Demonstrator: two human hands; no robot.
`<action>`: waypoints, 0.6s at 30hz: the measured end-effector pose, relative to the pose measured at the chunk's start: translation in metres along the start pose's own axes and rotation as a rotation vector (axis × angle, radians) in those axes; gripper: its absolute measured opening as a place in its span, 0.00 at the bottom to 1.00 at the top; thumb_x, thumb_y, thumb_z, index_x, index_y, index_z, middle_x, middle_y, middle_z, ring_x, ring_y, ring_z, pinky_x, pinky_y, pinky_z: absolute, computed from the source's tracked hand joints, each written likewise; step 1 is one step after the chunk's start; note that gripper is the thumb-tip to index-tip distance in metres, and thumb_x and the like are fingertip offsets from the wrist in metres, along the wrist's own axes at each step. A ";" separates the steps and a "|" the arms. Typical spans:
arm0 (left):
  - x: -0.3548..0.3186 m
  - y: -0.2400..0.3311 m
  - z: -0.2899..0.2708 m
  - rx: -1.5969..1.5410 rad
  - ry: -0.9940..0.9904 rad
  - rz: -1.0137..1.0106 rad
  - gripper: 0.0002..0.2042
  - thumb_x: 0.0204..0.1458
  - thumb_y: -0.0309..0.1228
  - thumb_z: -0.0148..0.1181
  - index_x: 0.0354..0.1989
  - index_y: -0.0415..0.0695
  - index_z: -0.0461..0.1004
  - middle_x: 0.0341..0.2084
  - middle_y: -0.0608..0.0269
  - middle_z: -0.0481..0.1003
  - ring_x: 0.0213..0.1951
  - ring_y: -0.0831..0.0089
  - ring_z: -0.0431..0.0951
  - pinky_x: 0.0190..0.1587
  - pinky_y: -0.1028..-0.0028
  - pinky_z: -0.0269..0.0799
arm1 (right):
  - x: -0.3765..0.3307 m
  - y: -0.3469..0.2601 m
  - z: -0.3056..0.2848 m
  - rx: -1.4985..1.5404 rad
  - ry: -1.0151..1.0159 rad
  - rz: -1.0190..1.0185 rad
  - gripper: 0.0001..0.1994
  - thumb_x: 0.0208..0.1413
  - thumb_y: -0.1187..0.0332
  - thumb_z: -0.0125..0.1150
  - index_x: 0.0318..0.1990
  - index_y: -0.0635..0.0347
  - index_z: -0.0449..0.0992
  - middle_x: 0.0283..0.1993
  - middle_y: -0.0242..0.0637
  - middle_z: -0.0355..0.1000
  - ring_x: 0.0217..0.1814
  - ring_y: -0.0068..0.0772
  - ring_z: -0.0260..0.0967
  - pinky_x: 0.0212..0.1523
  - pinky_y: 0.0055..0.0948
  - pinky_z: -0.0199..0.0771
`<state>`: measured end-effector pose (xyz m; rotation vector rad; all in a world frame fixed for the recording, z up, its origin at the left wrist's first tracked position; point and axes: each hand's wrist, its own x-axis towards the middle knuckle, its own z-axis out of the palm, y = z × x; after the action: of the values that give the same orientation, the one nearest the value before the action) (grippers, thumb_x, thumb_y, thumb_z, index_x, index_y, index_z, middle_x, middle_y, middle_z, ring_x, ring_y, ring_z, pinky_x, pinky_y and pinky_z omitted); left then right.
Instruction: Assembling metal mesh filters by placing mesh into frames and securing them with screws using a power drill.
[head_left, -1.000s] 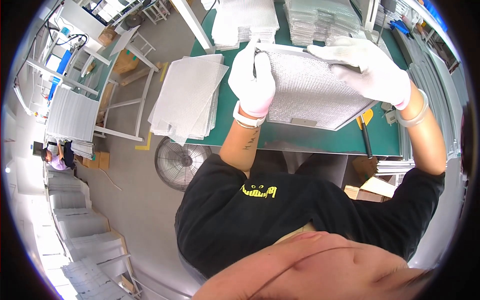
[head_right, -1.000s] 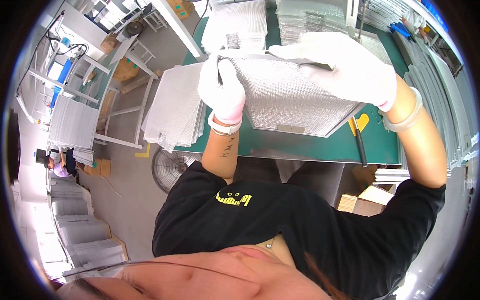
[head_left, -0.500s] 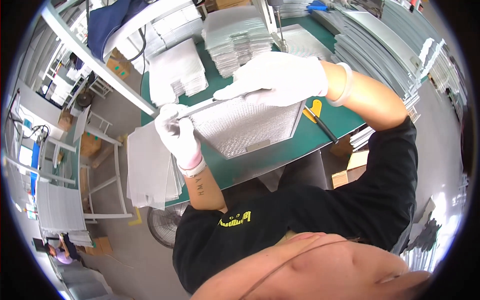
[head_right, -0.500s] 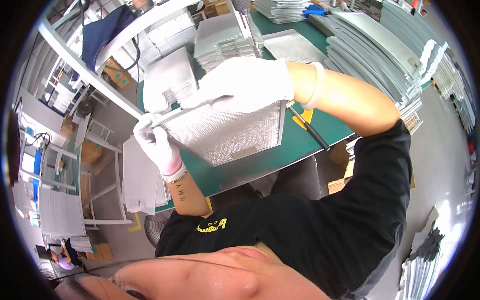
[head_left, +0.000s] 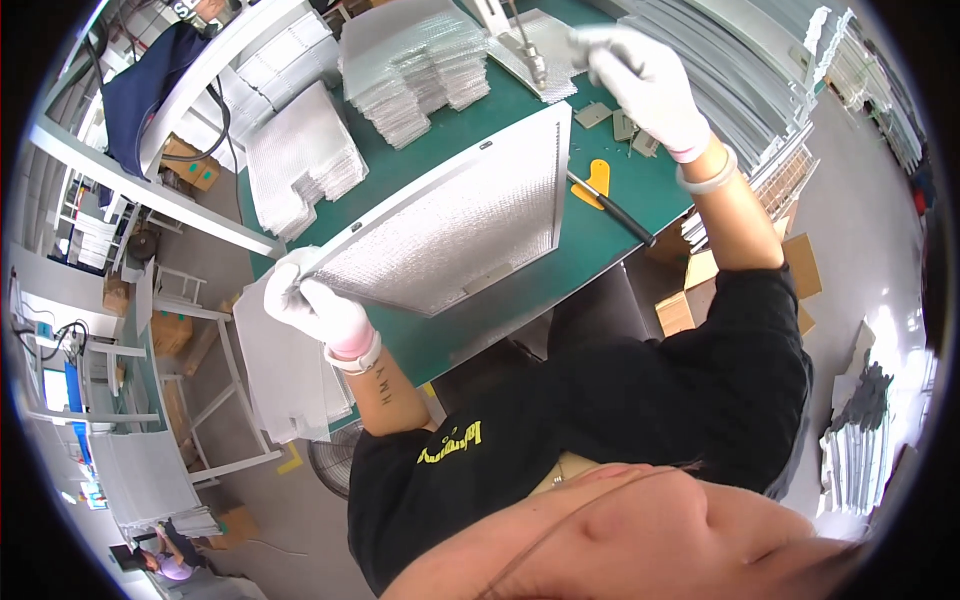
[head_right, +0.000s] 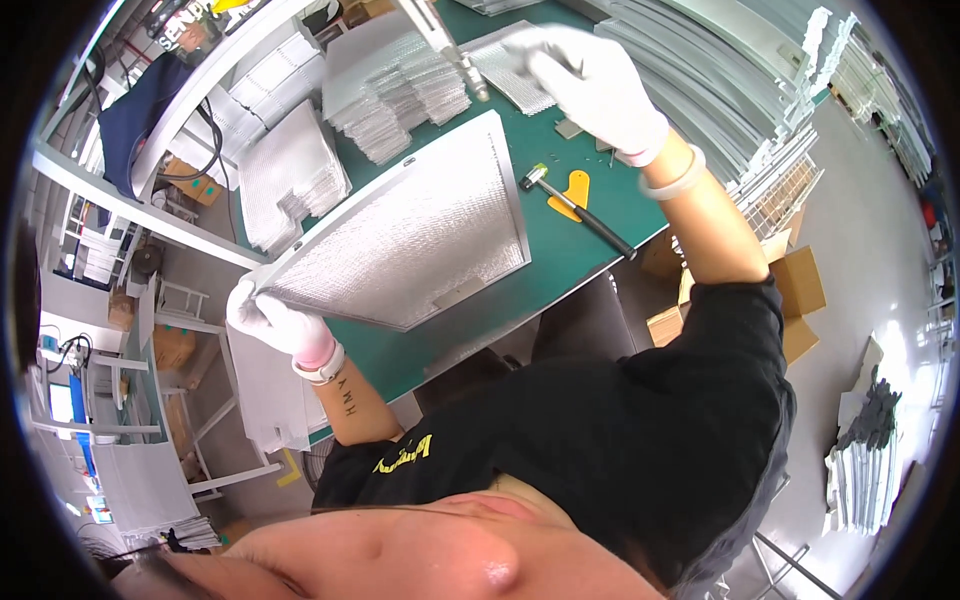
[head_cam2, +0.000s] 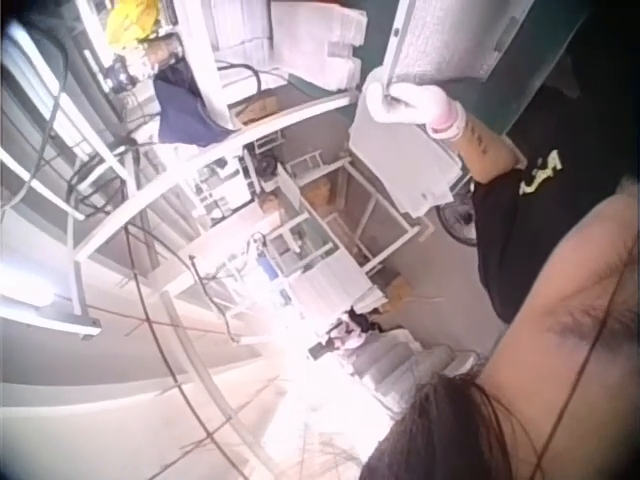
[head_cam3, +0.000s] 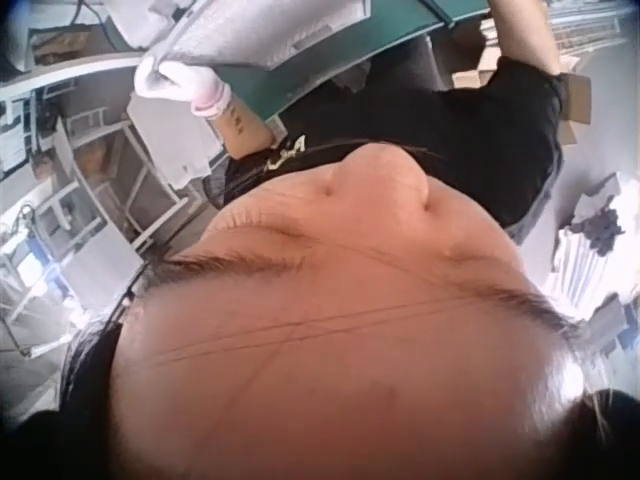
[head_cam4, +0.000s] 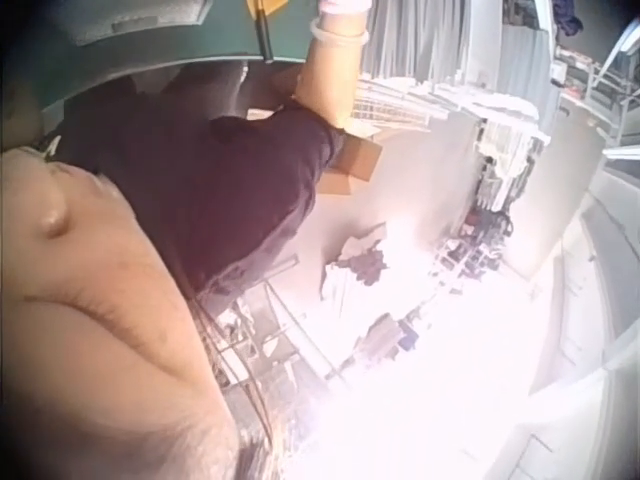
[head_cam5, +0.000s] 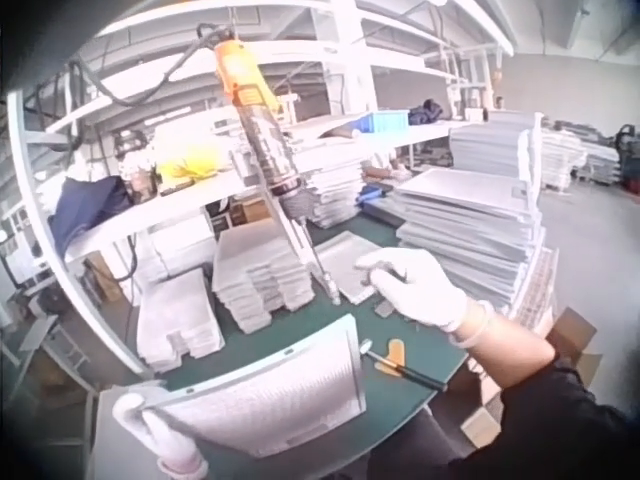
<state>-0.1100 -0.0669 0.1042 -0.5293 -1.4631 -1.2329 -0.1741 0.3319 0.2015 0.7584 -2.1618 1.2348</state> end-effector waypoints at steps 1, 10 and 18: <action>-0.001 0.001 -0.001 0.001 -0.007 -0.003 0.11 0.64 0.22 0.43 0.53 0.41 0.62 0.41 0.48 0.73 0.41 0.64 0.76 0.47 0.66 0.73 | -0.011 0.023 -0.005 -0.282 -0.227 0.201 0.17 0.58 0.70 0.59 0.55 0.61 0.77 0.42 0.43 0.80 0.40 0.40 0.78 0.46 0.30 0.78; -0.001 0.004 -0.008 0.061 0.059 -0.038 0.14 0.67 0.37 0.50 0.53 0.41 0.63 0.43 0.53 0.72 0.43 0.61 0.78 0.52 0.61 0.75 | -0.107 0.189 0.028 -0.502 -0.958 0.123 0.27 0.35 0.64 0.78 0.50 0.50 0.79 0.60 0.41 0.68 0.60 0.50 0.68 0.57 0.42 0.72; 0.000 0.017 -0.005 -0.011 0.048 -0.027 0.10 0.64 0.28 0.44 0.51 0.38 0.64 0.45 0.56 0.69 0.46 0.67 0.72 0.54 0.67 0.68 | -0.118 0.197 0.036 -0.690 -0.988 0.450 0.29 0.35 0.50 0.79 0.41 0.62 0.80 0.52 0.45 0.74 0.53 0.53 0.73 0.52 0.45 0.75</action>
<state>-0.0931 -0.0653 0.1100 -0.4855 -1.4278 -1.2672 -0.2346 0.4085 -0.0096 0.6380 -3.4041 0.1231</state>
